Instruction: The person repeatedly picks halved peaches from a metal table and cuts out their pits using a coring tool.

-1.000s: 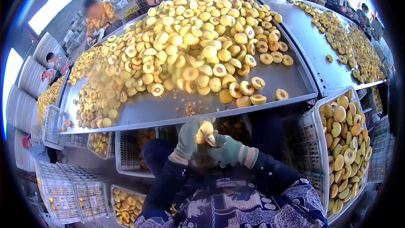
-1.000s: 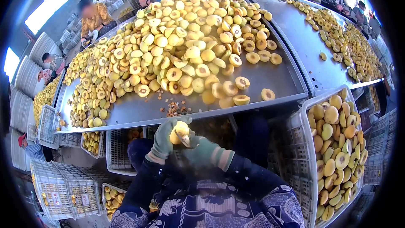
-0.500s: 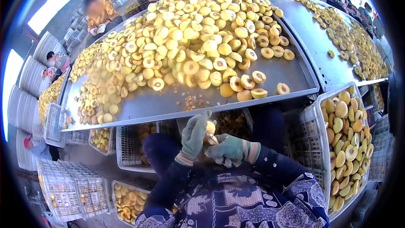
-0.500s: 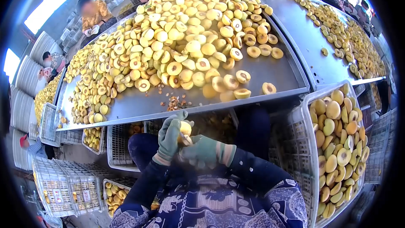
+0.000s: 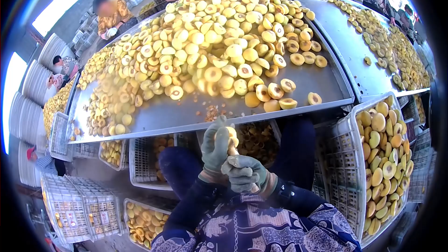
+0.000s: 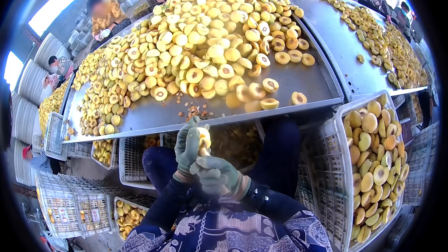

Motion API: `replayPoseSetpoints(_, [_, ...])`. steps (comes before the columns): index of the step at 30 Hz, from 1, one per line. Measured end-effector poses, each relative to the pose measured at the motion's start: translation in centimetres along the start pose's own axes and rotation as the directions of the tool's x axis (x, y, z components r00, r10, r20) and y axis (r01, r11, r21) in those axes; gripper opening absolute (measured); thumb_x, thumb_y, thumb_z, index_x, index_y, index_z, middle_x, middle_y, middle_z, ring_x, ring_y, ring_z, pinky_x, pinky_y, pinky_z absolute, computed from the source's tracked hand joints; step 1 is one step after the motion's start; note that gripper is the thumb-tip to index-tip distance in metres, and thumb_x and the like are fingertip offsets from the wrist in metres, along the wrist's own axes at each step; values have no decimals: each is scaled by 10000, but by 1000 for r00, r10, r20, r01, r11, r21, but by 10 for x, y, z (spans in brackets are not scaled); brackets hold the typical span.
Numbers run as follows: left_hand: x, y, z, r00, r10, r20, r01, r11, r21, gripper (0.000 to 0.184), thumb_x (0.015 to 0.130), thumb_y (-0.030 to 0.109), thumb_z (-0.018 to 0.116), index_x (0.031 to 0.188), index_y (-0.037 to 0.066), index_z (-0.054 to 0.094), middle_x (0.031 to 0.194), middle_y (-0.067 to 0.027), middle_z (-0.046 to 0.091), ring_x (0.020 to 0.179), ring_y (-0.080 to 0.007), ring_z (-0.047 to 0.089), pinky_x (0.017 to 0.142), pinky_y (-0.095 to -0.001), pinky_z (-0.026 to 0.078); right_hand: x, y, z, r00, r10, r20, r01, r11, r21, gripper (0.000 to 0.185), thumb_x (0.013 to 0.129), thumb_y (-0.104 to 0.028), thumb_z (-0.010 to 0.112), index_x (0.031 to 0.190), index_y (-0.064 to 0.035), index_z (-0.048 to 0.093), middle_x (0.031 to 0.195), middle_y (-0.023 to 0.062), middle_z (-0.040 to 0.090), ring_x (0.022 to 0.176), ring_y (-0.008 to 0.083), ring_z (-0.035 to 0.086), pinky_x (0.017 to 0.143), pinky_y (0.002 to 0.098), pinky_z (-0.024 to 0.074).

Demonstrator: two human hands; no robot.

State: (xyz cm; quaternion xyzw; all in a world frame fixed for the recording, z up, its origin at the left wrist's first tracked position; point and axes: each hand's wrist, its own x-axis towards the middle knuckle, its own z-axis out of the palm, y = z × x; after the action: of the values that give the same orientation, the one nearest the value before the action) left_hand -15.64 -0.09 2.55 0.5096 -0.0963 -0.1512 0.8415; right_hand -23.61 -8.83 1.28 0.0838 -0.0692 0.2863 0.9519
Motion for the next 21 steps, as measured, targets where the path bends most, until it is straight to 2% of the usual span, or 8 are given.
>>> replayPoseSetpoints(6, [11,-2,-23,966,180,-186,-163,981,106,312,940,160,564,1239,76,541,889,-78,621,663,-141,601,525,-224,478,16,5,-6,993,-29,117,33,999,-29,337,1012,-230,395,1069,38,592,591,-79,470,409,20,367,369,175,343])
replayPoseSetpoints(10, [30,57,-99,863,86,-498,77,951,299,383,921,342,600,1198,80,557,980,-86,598,624,-163,615,416,-224,472,4,-20,-10,997,-81,-1,80,996,-41,316,1005,-228,427,1062,18,617,606,-73,494,444,20,386,384,183,346])
replayPoseSetpoints(12, [41,65,-167,841,268,-470,73,804,590,422,905,363,607,1207,73,562,972,-64,617,742,-161,642,482,-251,501,-10,-39,-38,965,-83,-249,80,997,-21,318,999,-259,454,1067,13,604,604,-65,526,457,17,449,451,170,390])
replayPoseSetpoints(13, [48,65,-214,888,382,-256,39,491,870,418,891,348,613,1168,36,578,1017,-117,626,842,-243,651,650,-344,533,-13,-51,-55,940,-68,-336,73,997,4,320,999,-276,456,1075,6,586,595,-71,524,455,19,473,500,175,408])
replayPoseSetpoints(15, [58,82,-228,946,307,-103,185,-249,951,380,867,328,633,1116,42,607,1052,-156,634,911,-344,630,812,-387,498,-9,-71,-65,873,-6,-488,115,974,195,221,969,-258,532,908,-54,592,578,-62,540,467,37,511,436,184,404])
replayPoseSetpoints(17, [81,81,-213,947,238,216,-152,-261,953,388,868,335,641,1077,9,632,1043,-196,650,907,-334,637,802,-389,494,3,-74,-60,637,-268,-723,67,953,-294,168,927,-221,586,884,-58,594,598,-26,558,459,58,514,392,204,394])
replayPoseSetpoints(19, [111,77,-152,973,123,195,-186,-84,979,390,869,342,639,1082,15,641,1024,-209,665,907,-304,647,800,-371,492,16,-70,-67,515,-381,-768,-191,822,-536,127,867,-175,636,872,-54,598,623,15,570,435,85,497,381,216,392])
replayPoseSetpoints(21, [143,53,-99,998,1,61,-61,140,988,391,866,360,630,1101,48,640,983,-194,678,904,-263,656,801,-344,492,11,-63,-49,581,-409,-704,-326,676,-661,137,829,-165,663,825,-62,574,616,42,545,417,119,468,372,233,374])
